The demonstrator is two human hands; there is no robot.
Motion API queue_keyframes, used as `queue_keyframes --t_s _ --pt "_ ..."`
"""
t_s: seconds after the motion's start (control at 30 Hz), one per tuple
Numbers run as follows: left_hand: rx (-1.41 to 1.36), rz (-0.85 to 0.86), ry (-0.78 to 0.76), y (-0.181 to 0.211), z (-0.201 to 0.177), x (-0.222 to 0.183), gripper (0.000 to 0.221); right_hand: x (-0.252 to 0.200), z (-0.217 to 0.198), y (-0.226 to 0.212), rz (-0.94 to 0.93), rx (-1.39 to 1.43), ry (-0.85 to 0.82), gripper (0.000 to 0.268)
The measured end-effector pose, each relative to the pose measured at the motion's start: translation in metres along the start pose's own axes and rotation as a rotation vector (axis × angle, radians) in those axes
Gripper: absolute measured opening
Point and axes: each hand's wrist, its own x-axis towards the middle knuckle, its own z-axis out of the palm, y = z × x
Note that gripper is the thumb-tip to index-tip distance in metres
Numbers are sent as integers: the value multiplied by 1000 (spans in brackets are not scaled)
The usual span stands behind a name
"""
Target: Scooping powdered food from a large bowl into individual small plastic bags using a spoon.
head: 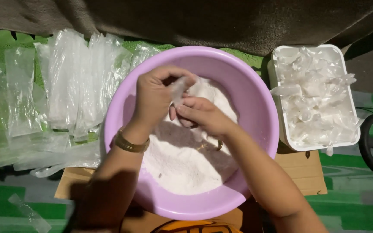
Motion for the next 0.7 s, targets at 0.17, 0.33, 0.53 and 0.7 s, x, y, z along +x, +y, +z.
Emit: queue_keyframes --t_s 0.17,0.33,0.53,0.7 --pt "67 75 -302 -26 -18 10 10 20 -29 24 -33 220 11 23" --pt "221 -4 -181 -19 -12 9 15 19 -41 3 -287 -125 398 12" --pt "136 -265 -166 -8 -10 6 41 9 -22 -8 -666 -979 670 9" --pt "80 -349 -223 -16 -18 10 30 5 -26 -14 -856 -1197 612 9"
